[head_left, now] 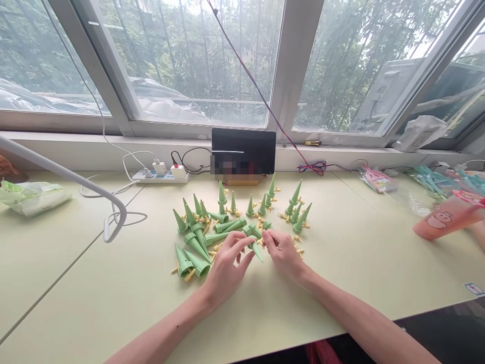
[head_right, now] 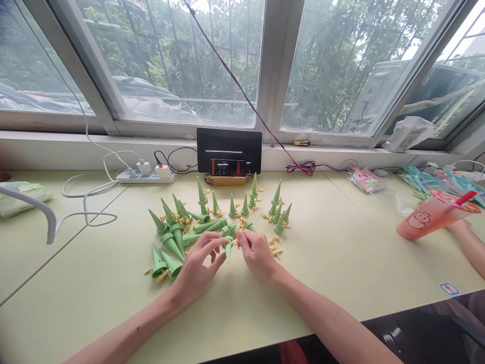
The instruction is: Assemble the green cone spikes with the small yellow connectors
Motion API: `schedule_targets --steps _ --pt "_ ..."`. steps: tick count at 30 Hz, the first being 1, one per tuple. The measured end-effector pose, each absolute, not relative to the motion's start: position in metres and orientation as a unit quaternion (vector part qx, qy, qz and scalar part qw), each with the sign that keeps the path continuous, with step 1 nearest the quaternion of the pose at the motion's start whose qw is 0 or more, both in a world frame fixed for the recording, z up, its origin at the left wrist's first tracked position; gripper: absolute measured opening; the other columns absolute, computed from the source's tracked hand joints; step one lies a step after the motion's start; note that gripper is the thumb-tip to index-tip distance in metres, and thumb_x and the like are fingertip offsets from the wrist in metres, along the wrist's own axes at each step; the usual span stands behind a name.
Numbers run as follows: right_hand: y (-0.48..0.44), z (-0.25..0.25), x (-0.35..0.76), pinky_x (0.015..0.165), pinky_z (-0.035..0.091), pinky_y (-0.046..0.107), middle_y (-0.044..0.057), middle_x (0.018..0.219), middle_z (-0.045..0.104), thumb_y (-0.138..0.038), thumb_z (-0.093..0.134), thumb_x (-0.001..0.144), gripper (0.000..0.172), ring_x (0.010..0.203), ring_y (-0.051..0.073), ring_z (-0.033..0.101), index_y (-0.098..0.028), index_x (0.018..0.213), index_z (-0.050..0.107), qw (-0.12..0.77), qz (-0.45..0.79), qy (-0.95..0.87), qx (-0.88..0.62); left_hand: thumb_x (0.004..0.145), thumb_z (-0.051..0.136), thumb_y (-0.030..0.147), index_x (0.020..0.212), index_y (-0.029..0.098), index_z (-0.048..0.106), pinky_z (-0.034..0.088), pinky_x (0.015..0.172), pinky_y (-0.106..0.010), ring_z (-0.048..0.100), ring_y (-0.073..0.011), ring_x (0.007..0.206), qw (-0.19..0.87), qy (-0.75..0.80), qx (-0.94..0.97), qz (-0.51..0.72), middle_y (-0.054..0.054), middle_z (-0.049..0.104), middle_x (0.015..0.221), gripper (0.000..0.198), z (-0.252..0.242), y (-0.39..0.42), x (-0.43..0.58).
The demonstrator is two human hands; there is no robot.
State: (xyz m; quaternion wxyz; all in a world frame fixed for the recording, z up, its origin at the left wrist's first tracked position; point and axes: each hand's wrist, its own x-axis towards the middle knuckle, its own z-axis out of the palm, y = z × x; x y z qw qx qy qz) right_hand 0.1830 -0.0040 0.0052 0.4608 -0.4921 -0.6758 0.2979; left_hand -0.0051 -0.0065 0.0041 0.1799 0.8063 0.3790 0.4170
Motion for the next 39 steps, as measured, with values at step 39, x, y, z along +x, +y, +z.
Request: schedule_targets --steps 39 --pt "-0.009 -0.001 0.173 0.052 0.020 0.029 -0.004 0.055 0.030 -0.041 0.035 0.104 0.049 0.052 0.011 0.027 -0.020 0.061 0.029 0.395 0.282 -0.738 -0.469 0.094 0.052 0.011 0.092 0.020 0.062 0.047 0.063 -0.023 0.056 -0.0122 0.073 0.188 0.326 0.841 0.388 -0.002 0.062 0.088 0.014 -0.002 -0.005 -0.004"
